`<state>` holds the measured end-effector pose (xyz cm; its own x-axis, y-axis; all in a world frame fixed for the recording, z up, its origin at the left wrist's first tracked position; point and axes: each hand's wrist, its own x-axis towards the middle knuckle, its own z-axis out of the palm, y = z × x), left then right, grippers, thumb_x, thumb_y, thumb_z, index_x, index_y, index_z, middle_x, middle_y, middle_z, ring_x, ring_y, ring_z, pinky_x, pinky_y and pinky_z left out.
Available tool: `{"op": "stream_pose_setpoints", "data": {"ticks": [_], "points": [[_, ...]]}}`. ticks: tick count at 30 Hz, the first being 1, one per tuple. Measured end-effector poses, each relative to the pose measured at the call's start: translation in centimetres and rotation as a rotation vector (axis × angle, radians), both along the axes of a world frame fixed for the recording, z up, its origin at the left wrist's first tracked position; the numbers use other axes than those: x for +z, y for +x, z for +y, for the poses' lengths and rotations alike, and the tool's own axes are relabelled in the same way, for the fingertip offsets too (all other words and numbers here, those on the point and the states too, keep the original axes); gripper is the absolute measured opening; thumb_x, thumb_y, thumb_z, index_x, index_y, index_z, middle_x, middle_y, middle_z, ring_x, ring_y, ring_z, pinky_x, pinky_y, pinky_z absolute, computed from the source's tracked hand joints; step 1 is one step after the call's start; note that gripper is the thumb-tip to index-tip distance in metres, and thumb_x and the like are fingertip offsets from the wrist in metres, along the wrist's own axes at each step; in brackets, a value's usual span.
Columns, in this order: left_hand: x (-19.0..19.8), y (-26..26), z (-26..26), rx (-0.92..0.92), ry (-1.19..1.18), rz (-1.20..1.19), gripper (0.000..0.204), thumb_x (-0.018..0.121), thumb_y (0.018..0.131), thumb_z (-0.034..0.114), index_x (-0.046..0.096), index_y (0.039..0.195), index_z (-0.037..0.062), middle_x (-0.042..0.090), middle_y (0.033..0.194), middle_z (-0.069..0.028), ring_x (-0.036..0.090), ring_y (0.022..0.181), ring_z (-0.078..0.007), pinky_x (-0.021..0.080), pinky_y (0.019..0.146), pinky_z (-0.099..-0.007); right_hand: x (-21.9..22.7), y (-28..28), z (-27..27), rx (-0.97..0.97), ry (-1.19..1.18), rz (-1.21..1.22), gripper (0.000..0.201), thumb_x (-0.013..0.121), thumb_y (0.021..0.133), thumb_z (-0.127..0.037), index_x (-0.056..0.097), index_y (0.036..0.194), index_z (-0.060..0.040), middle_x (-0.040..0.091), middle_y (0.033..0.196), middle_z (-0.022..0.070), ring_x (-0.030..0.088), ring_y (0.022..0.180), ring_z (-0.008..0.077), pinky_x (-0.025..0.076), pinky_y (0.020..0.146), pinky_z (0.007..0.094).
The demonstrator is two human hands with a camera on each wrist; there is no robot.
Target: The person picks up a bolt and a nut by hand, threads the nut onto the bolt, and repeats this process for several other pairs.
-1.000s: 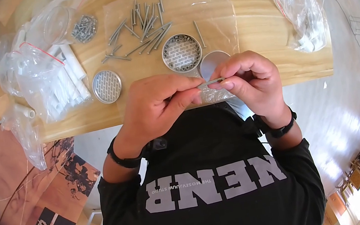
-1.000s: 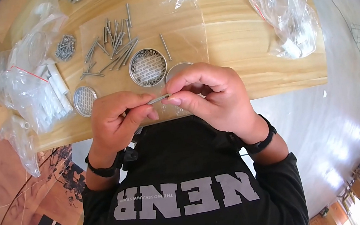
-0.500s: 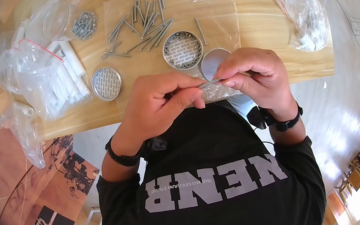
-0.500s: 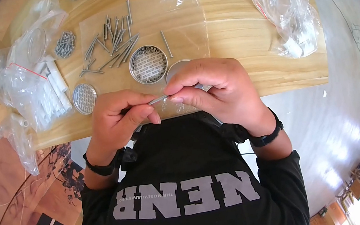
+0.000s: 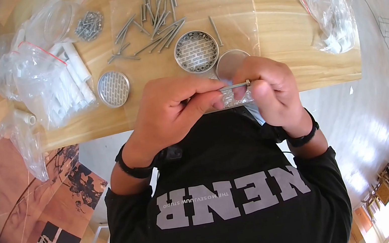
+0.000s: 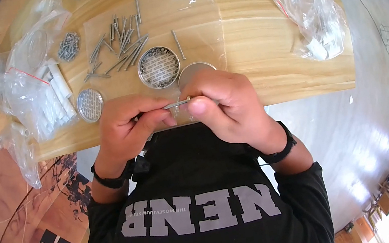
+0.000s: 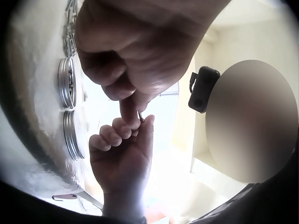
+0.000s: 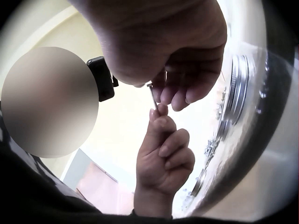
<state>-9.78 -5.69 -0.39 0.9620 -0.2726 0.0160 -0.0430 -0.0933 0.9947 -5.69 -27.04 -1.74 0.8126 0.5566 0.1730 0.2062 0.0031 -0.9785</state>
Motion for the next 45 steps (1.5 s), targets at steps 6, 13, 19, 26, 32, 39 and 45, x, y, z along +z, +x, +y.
{"op": "stream_pose_setpoints", "data": {"ticks": [6,13,19,26,32,39,45], "points": [[0.5,0.1,0.6,-0.03,-0.021,0.003,0.012,0.063,0.09,-0.002,0.068,0.101,-0.0069,0.07,0.078,-0.0135,0.069,0.071,-0.0168,0.054,0.064,-0.0252,1.6,-0.1,-1.6,-0.181,0.018,0.15,0.08,0.034,0.094,-0.069,0.062,0.109,0.0044,0.057,0.076,0.0074,0.053,0.07,0.0133,0.041,0.065,0.0269],[0.2,0.1,0.0,-0.014,-0.006,0.009,0.013,0.067,0.089,0.006,0.07,0.101,-0.0005,0.071,0.075,-0.0072,0.067,0.068,-0.0129,0.05,0.061,-0.0234,0.2,1.1,-2.6,0.174,-0.044,-0.089,0.079,0.03,0.096,-0.067,0.064,0.108,0.0043,0.064,0.084,0.0099,0.058,0.071,0.0187,0.045,0.067,0.0312],[0.6,0.1,0.2,-0.049,-0.021,0.016,0.012,0.064,0.09,-0.001,0.068,0.101,-0.0057,0.07,0.076,-0.0129,0.069,0.069,-0.0158,0.053,0.062,-0.0242,1.6,0.1,-2.1,-0.124,-0.022,0.18,0.084,0.022,0.097,-0.067,0.068,0.087,0.0023,0.063,0.075,0.0124,0.06,0.067,0.0224,0.046,0.063,0.032],[0.4,0.1,-0.2,-0.018,-0.049,0.012,0.013,0.066,0.09,0.005,0.07,0.101,-0.0002,0.071,0.076,-0.0076,0.067,0.067,-0.0123,0.049,0.059,-0.0228,1.4,0.8,-4.0,0.207,-0.132,0.101,0.09,0.021,0.094,-0.073,0.066,0.105,0.0033,0.064,0.081,0.0101,0.059,0.068,0.0189,0.046,0.064,0.0309],[0.6,0.3,0.1,-0.062,-0.019,-0.001,0.012,0.064,0.09,0.0,0.068,0.101,-0.0056,0.07,0.077,-0.0127,0.069,0.069,-0.016,0.053,0.062,-0.0241,1.8,-0.1,-2.8,-0.122,-0.045,0.148,0.087,0.02,0.096,-0.07,0.07,0.098,0.0012,0.064,0.077,0.0115,0.061,0.066,0.0211,0.046,0.061,0.0315],[0.5,0.4,0.2,-0.058,-0.017,0.006,0.013,0.064,0.091,0.0,0.068,0.101,-0.0062,0.07,0.078,-0.0127,0.069,0.07,-0.0164,0.053,0.063,-0.0246,1.4,0.5,-4.2,0.164,-0.139,0.157,0.082,0.025,0.096,-0.068,0.068,0.104,0.0017,0.061,0.076,0.0096,0.057,0.066,0.0198,0.044,0.061,0.0314],[0.2,0.5,0.1,-0.057,-0.035,0.007,0.012,0.064,0.091,0.001,0.068,0.101,-0.0054,0.07,0.078,-0.0127,0.069,0.07,-0.0159,0.053,0.063,-0.0244,1.7,1.0,-3.2,0.055,-0.053,0.096,0.075,0.029,0.099,-0.061,0.069,0.096,0.0021,0.059,0.07,0.0094,0.056,0.063,0.0206,0.044,0.06,0.0315]]}}
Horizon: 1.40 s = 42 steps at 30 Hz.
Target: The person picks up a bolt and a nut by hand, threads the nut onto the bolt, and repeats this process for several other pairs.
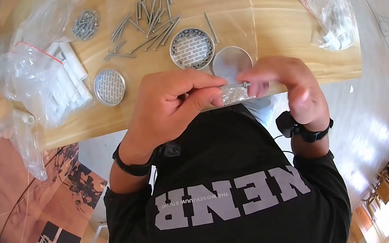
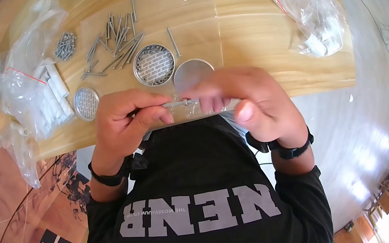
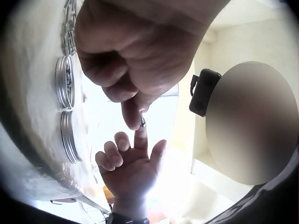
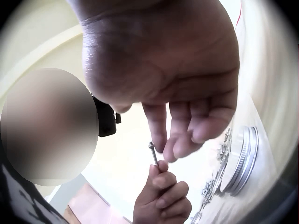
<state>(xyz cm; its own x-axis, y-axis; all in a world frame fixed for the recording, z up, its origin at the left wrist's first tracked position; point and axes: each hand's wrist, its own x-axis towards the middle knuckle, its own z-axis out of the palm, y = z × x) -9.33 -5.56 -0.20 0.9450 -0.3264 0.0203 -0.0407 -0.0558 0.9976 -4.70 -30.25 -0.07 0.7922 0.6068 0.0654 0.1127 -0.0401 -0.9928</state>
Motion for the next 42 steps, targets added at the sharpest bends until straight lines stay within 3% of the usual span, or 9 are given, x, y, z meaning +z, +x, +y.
{"op": "stream_pose_setpoints", "data": {"ticks": [3,9,13,19,23,28,32,39,42], "points": [[0.3,0.0,0.0,0.003,0.009,0.023,0.012,0.064,0.09,0.0,0.068,0.1,-0.0057,0.07,0.078,-0.0129,0.069,0.07,-0.0158,0.053,0.062,-0.0244,0.1,0.1,-0.6,0.25,-0.087,0.043,0.078,0.029,0.098,-0.064,0.068,0.105,0.0034,0.06,0.072,0.0087,0.055,0.064,0.0181,0.043,0.061,0.031],[0.1,0.1,0.2,-0.011,0.034,0.024,0.012,0.064,0.09,0.0,0.069,0.1,-0.0056,0.07,0.077,-0.0126,0.069,0.069,-0.0158,0.052,0.062,-0.0241,0.2,-0.7,0.8,-0.187,0.063,0.06,0.07,0.027,0.102,-0.054,0.07,0.089,0.0002,0.059,0.069,0.011,0.057,0.062,0.0236,0.044,0.06,0.0321],[0.1,0.1,0.0,0.009,0.034,0.0,0.012,0.064,0.09,0.0,0.069,0.099,-0.0055,0.07,0.077,-0.0123,0.069,0.069,-0.0158,0.052,0.062,-0.0241,-0.4,0.6,-0.9,0.276,-0.081,0.027,0.072,0.028,0.101,-0.057,0.07,0.092,0.001,0.059,0.069,0.0088,0.056,0.062,0.0203,0.043,0.06,0.0318],[0.1,0.3,0.2,-0.028,0.035,0.033,0.012,0.065,0.089,0.0,0.069,0.099,-0.0061,0.07,0.077,-0.0128,0.069,0.069,-0.0161,0.053,0.062,-0.0245,0.4,-0.1,0.8,-0.164,0.025,0.05,0.068,0.031,0.101,-0.055,0.07,0.091,0.0003,0.059,0.069,0.0096,0.057,0.061,0.0228,0.044,0.06,0.0322],[0.2,0.3,0.0,-0.013,0.034,0.015,0.012,0.064,0.09,0.0,0.069,0.099,-0.0059,0.07,0.076,-0.0127,0.069,0.069,-0.0159,0.053,0.062,-0.0244,-0.3,0.9,-0.9,0.288,-0.085,0.017,0.072,0.032,0.099,-0.059,0.068,0.108,0.0022,0.06,0.072,0.0094,0.057,0.066,0.019,0.045,0.061,0.0309],[0.4,0.4,0.1,-0.013,0.046,0.042,0.011,0.064,0.089,-0.001,0.069,0.098,-0.0059,0.07,0.076,-0.0128,0.069,0.069,-0.0159,0.053,0.062,-0.0244,0.5,-0.1,0.1,-0.071,0.085,0.05,0.071,0.032,0.099,-0.059,0.067,0.112,0.0018,0.061,0.072,0.0108,0.059,0.066,0.0213,0.045,0.061,0.0316],[0.4,0.3,0.0,-0.014,0.062,0.026,0.011,0.065,0.089,0.0,0.069,0.098,-0.0057,0.07,0.076,-0.0128,0.069,0.069,-0.0159,0.052,0.061,-0.0243,-0.2,0.8,-0.8,0.181,-0.061,0.023,0.071,0.033,0.099,-0.059,0.07,0.1,0.0017,0.06,0.07,0.01,0.057,0.063,0.0205,0.043,0.059,0.0311],[0.2,0.3,0.0,-0.011,0.047,0.035,0.011,0.065,0.089,0.0,0.069,0.098,-0.0053,0.07,0.076,-0.0125,0.069,0.068,-0.0163,0.052,0.061,-0.0241,0.7,-0.7,0.3,-0.131,0.02,0.074,0.071,0.034,0.099,-0.06,0.069,0.103,0.0018,0.059,0.071,0.0064,0.052,0.061,0.0166,0.042,0.059,0.0293],[0.3,0.4,-0.3,-0.019,0.049,0.004,0.011,0.065,0.09,0.001,0.069,0.098,-0.0052,0.07,0.076,-0.0122,0.069,0.068,-0.0161,0.052,0.061,-0.0242,-0.2,0.1,-0.6,0.041,0.003,-0.007,0.072,0.035,0.098,-0.061,0.068,0.107,0.002,0.06,0.073,0.007,0.054,0.061,0.0175,0.043,0.059,0.0301]]}}
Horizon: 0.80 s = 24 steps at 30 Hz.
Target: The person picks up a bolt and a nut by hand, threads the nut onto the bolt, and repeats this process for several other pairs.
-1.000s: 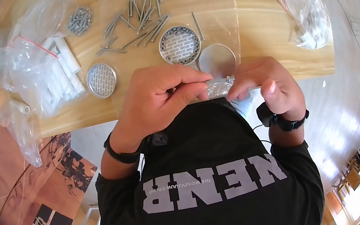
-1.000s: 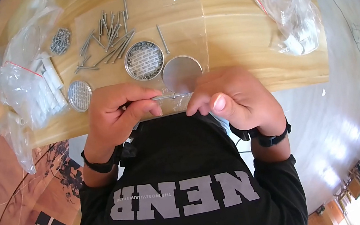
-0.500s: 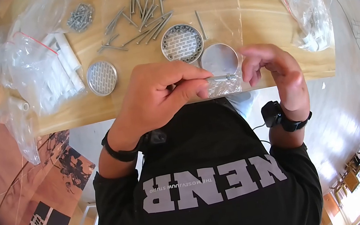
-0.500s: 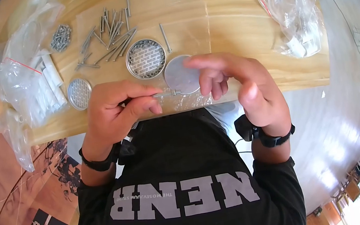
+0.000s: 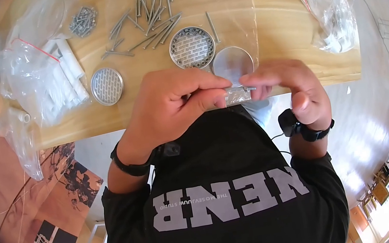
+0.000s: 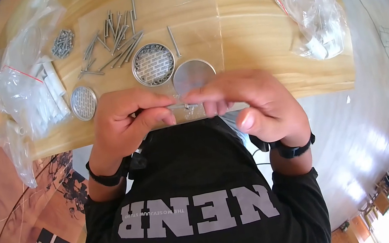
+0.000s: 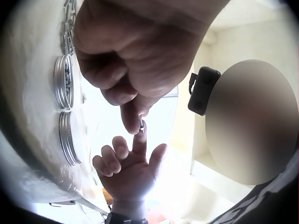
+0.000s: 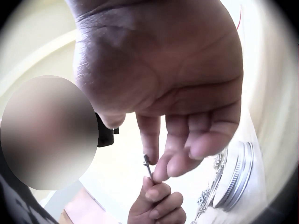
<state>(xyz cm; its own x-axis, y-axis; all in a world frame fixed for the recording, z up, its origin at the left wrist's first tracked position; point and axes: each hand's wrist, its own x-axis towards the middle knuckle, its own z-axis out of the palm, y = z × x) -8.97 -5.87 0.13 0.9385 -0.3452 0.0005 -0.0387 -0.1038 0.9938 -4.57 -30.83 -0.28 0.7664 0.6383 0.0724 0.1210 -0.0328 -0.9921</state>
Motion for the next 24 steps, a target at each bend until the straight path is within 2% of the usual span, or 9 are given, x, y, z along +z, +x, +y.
{"op": "stream_pose_setpoints", "data": {"ticks": [3,9,10,14,16,17,19,23,24], "points": [[-0.1,0.0,0.1,-0.005,0.005,-0.017,0.011,0.066,0.09,0.002,0.069,0.098,-0.0053,0.07,0.076,-0.012,0.069,0.068,-0.0157,0.052,0.061,-0.0242,-0.4,0.9,-1.1,0.238,-0.058,0.055,0.072,0.036,0.098,-0.061,0.068,0.107,0.0025,0.06,0.073,0.0076,0.056,0.062,0.0177,0.044,0.059,0.0311],[-0.2,0.0,0.2,-0.015,-0.002,0.02,0.012,0.066,0.089,0.002,0.07,0.099,-0.0052,0.069,0.075,-0.0121,0.069,0.068,-0.0153,0.052,0.06,-0.024,-0.1,-0.2,0.7,-0.03,0.072,0.028,0.067,0.039,0.099,-0.056,0.068,0.107,0.004,0.06,0.074,0.0085,0.055,0.067,0.0169,0.044,0.062,0.03],[-0.2,0.0,0.1,-0.017,-0.003,0.017,0.012,0.066,0.089,0.002,0.07,0.099,-0.0052,0.069,0.075,-0.0121,0.069,0.068,-0.0153,0.052,0.06,-0.024,-0.3,0.7,0.3,0.155,0.026,-0.008,0.068,0.042,0.097,-0.058,0.064,0.115,0.0041,0.061,0.077,0.0074,0.055,0.067,0.0163,0.043,0.062,0.0293],[0.0,0.0,0.2,0.013,-0.008,0.013,0.012,0.066,0.09,0.002,0.069,0.099,-0.0056,0.069,0.076,-0.0123,0.069,0.068,-0.0154,0.052,0.061,-0.024,-0.6,1.1,-1.2,0.323,-0.158,0.088,0.07,0.044,0.096,-0.059,0.063,0.118,0.0045,0.061,0.078,0.0074,0.055,0.067,0.0176,0.044,0.062,0.0296],[-0.1,-0.1,0.3,0.005,-0.001,0.023,0.012,0.066,0.09,0.002,0.069,0.098,-0.0057,0.069,0.076,-0.0123,0.069,0.068,-0.0154,0.052,0.06,-0.024,0.1,0.5,-0.5,-0.021,0.008,0.135,0.068,0.045,0.096,-0.057,0.066,0.112,0.005,0.061,0.079,0.0087,0.057,0.067,0.0198,0.045,0.062,0.0302],[-0.1,-0.1,0.3,0.003,-0.002,0.032,0.012,0.066,0.09,0.002,0.069,0.098,-0.0057,0.069,0.076,-0.0122,0.069,0.068,-0.0154,0.052,0.06,-0.024,0.2,0.4,-0.3,-0.023,0.006,0.137,0.068,0.045,0.096,-0.057,0.066,0.112,0.005,0.061,0.079,0.0087,0.057,0.067,0.0198,0.045,0.062,0.0302],[-0.2,0.0,0.2,-0.005,-0.003,0.038,0.012,0.066,0.09,0.002,0.07,0.098,-0.0057,0.07,0.076,-0.0121,0.069,0.069,-0.0154,0.052,0.06,-0.024,0.3,0.6,0.1,0.047,0.088,0.041,0.064,0.045,0.097,-0.054,0.068,0.105,0.0051,0.061,0.078,0.0101,0.058,0.066,0.0219,0.045,0.062,0.031],[-0.1,0.1,0.1,-0.002,-0.01,0.003,0.012,0.066,0.089,0.001,0.07,0.098,-0.0051,0.07,0.076,-0.0117,0.069,0.069,-0.0151,0.052,0.061,-0.024,0.6,1.6,-0.8,0.361,-0.213,0.053,0.065,0.047,0.095,-0.056,0.068,0.106,0.0048,0.061,0.077,0.0099,0.059,0.067,0.0217,0.046,0.062,0.0307],[0.0,0.0,0.2,0.01,-0.017,0.002,0.012,0.066,0.09,0.001,0.07,0.098,-0.005,0.07,0.076,-0.0116,0.069,0.069,-0.0151,0.052,0.061,-0.0239,0.1,1.6,-0.9,0.298,-0.153,0.054,0.065,0.048,0.095,-0.056,0.067,0.109,0.0044,0.061,0.079,0.0096,0.059,0.07,0.0217,0.046,0.064,0.0306]]}}
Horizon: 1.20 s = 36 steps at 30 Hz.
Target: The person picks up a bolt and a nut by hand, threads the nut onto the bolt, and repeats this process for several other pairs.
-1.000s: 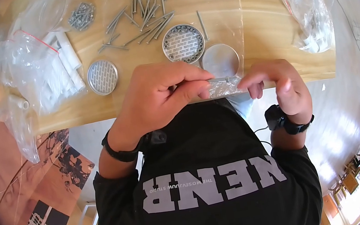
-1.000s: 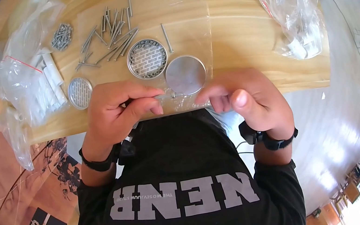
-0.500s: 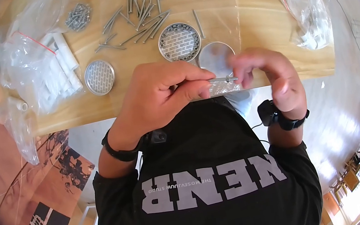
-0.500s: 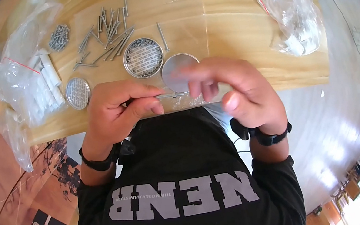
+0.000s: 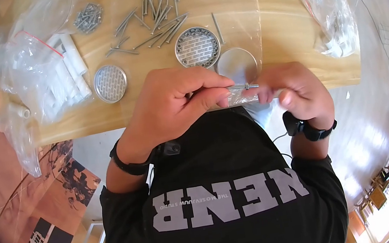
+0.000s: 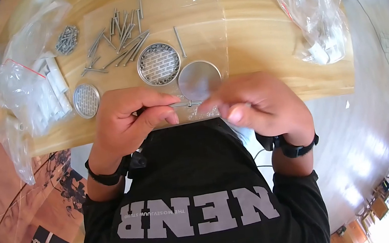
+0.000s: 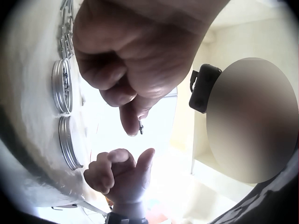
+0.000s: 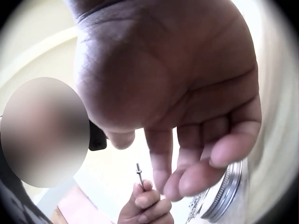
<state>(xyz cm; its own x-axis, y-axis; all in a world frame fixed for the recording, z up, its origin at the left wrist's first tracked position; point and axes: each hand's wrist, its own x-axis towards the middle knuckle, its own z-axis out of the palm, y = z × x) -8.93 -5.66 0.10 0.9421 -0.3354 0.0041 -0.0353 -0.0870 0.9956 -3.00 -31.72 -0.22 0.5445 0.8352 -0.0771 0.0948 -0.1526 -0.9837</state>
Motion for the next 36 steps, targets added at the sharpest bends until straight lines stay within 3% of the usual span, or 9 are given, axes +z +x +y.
{"op": "stream_pose_setpoints", "data": {"ticks": [1,3,12,14,17,19,21,28,36], "points": [[0.0,0.0,0.2,0.006,0.002,0.001,0.012,0.066,0.09,0.001,0.07,0.098,-0.005,0.07,0.076,-0.0116,0.069,0.069,-0.0151,0.052,0.061,-0.0239,-0.1,-0.1,0.0,0.006,0.002,0.001,0.065,0.048,0.095,-0.056,0.067,0.109,0.0044,0.061,0.079,0.0096,0.059,0.07,0.0217,0.046,0.064,0.0306],[-0.1,0.0,0.4,-0.007,0.014,0.033,0.011,0.065,0.09,0.001,0.07,0.098,-0.0046,0.07,0.077,-0.0116,0.069,0.069,-0.0151,0.051,0.061,-0.0237,0.4,-0.8,0.3,-0.309,0.146,0.026,0.064,0.049,0.095,-0.056,0.066,0.112,0.0035,0.061,0.081,0.0094,0.058,0.07,0.0215,0.046,0.065,0.0309],[0.1,-0.1,0.4,0.014,0.01,0.028,0.011,0.065,0.09,0.001,0.07,0.097,-0.0049,0.07,0.076,-0.0114,0.069,0.069,-0.015,0.052,0.062,-0.0237,-0.1,0.8,-0.6,0.168,-0.003,-0.031,0.052,0.062,0.092,-0.043,0.065,0.116,0.0026,0.062,0.084,0.0094,0.056,0.068,0.0208,0.047,0.067,0.0305],[-0.1,-0.1,0.7,0.01,0.02,0.035,0.01,0.065,0.09,0.001,0.07,0.097,-0.0048,0.07,0.076,-0.0114,0.069,0.069,-0.0149,0.052,0.062,-0.0237,0.5,0.0,-0.5,-0.125,0.026,0.132,0.05,0.065,0.09,-0.039,0.064,0.119,0.0014,0.065,0.088,0.0104,0.059,0.07,0.0211,0.048,0.066,0.0309],[-0.2,0.0,0.4,-0.007,0.03,0.028,0.01,0.065,0.09,0.001,0.07,0.097,-0.0046,0.07,0.076,-0.0113,0.069,0.068,-0.0147,0.052,0.062,-0.0237,0.2,-0.3,1.0,-0.175,0.176,0.006,0.05,0.069,0.088,-0.036,0.063,0.12,0.001,0.067,0.093,0.0123,0.061,0.071,0.0216,0.048,0.064,0.0319],[-0.2,0.0,0.2,-0.004,0.041,0.019,0.01,0.065,0.09,0.001,0.07,0.097,-0.0043,0.07,0.076,-0.0112,0.068,0.068,-0.0145,0.051,0.062,-0.0236,-0.2,-0.2,1.2,-0.145,0.224,-0.1,0.044,0.07,0.087,-0.033,0.065,0.116,0.0009,0.066,0.087,0.0118,0.062,0.069,0.021,0.048,0.062,0.0326],[-0.2,0.0,0.2,-0.007,0.014,0.0,0.01,0.065,0.09,0.002,0.07,0.096,-0.0036,0.071,0.076,-0.0106,0.068,0.067,-0.0145,0.051,0.061,-0.0236,-0.1,0.6,-0.3,0.121,-0.02,-0.096,0.037,0.071,0.087,-0.029,0.067,0.111,-0.0001,0.065,0.079,0.0099,0.061,0.067,0.0194,0.047,0.061,0.032],[-0.4,0.0,0.5,0.0,0.022,-0.008,0.009,0.066,0.089,0.002,0.07,0.096,-0.0025,0.071,0.075,-0.0096,0.069,0.067,-0.0143,0.051,0.06,-0.0233,1.6,-0.3,0.2,-0.226,-0.024,-0.003,0.034,0.074,0.084,-0.024,0.068,0.111,-0.0048,0.067,0.088,0.0085,0.059,0.068,0.0195,0.047,0.059,0.0289],[-0.3,0.3,0.1,-0.042,0.042,-0.022,0.01,0.07,0.086,0.004,0.07,0.095,-0.0005,0.071,0.075,-0.0074,0.069,0.069,-0.0134,0.051,0.062,-0.0244,1.2,-0.7,3.2,-0.202,0.043,-0.376,0.023,0.076,0.078,-0.004,0.069,0.1,-0.0067,0.068,0.083,0.0072,0.064,0.069,0.0233,0.05,0.059,0.0306]]}}
